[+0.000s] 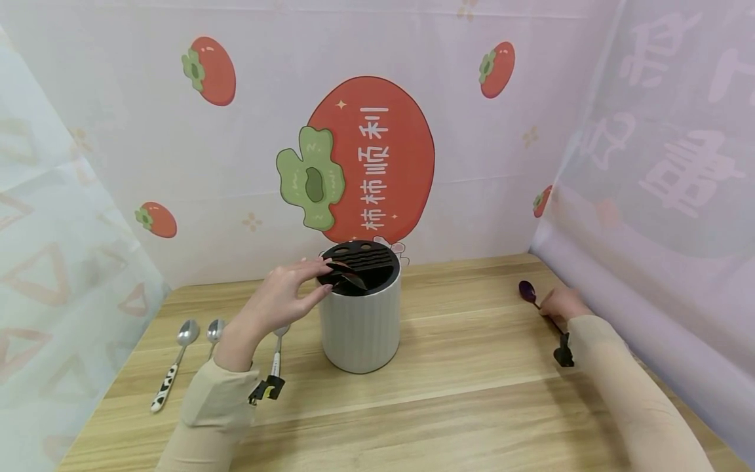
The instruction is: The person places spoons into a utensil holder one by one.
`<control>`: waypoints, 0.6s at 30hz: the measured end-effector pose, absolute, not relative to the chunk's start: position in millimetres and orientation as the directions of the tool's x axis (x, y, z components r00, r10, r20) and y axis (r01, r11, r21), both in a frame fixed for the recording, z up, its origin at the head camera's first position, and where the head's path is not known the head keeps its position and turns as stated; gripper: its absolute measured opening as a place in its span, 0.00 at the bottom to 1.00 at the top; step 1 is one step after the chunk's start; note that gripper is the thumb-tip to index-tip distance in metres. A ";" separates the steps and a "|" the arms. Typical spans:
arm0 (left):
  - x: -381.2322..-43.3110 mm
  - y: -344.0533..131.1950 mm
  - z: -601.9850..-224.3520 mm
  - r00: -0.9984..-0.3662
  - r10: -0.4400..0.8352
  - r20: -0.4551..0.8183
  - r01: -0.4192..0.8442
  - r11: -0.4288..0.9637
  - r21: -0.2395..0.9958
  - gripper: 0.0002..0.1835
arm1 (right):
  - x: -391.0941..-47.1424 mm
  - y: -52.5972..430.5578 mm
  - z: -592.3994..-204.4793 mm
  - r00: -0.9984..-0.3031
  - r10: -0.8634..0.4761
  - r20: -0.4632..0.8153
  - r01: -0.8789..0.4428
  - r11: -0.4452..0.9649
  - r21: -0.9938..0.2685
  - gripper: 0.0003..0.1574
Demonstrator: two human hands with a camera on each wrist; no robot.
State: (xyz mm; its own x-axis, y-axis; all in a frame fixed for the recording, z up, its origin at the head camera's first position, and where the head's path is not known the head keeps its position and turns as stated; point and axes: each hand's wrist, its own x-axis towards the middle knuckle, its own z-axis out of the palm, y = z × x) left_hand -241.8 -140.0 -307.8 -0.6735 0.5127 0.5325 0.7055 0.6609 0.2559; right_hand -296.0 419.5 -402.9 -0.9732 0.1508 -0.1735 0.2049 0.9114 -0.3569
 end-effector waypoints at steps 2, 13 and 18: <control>-241.7 -139.9 -307.6 -0.673 0.513 0.532 0.706 0.660 0.257 0.18 | -297.8 419.2 -402.9 -0.966 0.165 -0.198 0.229 0.900 -0.370 0.10; -241.2 -139.3 -306.4 -0.664 0.516 0.541 0.713 0.656 0.249 0.18 | -303.4 419.6 -405.2 -0.938 0.194 -0.287 0.309 0.841 -0.444 0.08; -241.2 -139.5 -306.3 -0.661 0.516 0.545 0.715 0.654 0.247 0.17 | -304.0 419.8 -406.7 -0.928 0.191 -0.319 0.341 0.780 -0.525 0.08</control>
State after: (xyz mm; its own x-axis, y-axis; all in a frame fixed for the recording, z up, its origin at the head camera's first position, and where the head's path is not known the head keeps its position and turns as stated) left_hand -241.2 -139.5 -306.3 -0.6607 0.5165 0.5447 0.7150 0.6540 0.2471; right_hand -304.0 419.8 -406.7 -0.9284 0.1911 -0.3188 0.3408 0.7799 -0.5249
